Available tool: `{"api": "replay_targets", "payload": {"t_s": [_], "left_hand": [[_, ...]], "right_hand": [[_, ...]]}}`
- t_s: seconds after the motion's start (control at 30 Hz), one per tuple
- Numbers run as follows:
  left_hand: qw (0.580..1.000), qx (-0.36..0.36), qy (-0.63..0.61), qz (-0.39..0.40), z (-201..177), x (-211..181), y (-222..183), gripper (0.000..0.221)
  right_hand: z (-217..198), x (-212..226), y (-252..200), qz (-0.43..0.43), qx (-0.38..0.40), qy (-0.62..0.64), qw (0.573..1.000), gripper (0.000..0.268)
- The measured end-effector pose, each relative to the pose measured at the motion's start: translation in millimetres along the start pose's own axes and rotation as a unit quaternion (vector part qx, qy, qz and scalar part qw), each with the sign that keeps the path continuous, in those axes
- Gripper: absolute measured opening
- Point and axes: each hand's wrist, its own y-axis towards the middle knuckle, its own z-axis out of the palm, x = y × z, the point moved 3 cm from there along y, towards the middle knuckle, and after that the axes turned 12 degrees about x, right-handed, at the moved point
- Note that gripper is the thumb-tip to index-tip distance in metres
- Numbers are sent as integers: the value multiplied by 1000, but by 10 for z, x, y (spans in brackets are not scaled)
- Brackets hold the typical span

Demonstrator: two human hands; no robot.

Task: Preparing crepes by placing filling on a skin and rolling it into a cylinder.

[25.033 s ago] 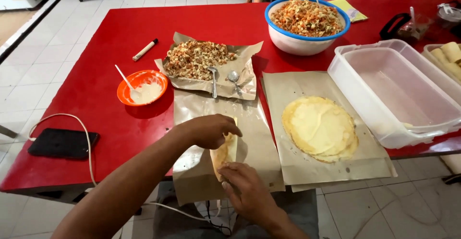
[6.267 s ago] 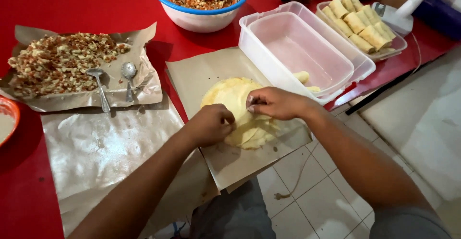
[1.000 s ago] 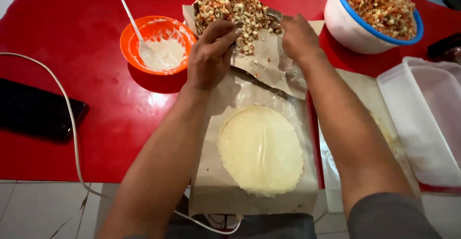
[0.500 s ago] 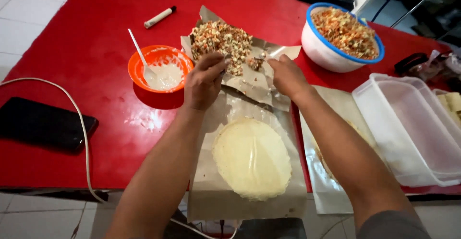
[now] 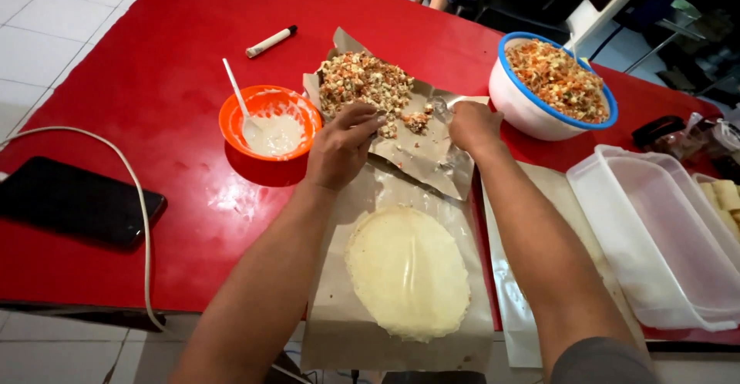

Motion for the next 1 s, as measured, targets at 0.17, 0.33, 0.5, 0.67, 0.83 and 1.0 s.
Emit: {"api": "replay_targets", "payload": {"t_s": [0.17,0.33,0.5,0.67,0.83,1.0], "left_hand": [[1000,-2,12,3,21,-13,19,24],[1000,6,-2,7,4,-65,16,25],[1000,9,6,-12,-13,-75,-5,26],[1000,26,3,-7,-10,-63,-12,23],[999,31,-8,-12,40,-41,-17,23],[999,31,2,-14,11,-51,-23,25]], "right_hand": [[99,-36,28,0,21,25,999,45],[76,-38,-358,-26,43,48,998,38],[69,-53,-715,-98,22,94,990,34],[109,-209,-787,-111,8,65,992,32],[189,-296,-807,-146,-28,84,985,19],[227,-323,-675,-152,-17,212,965,17]]}}
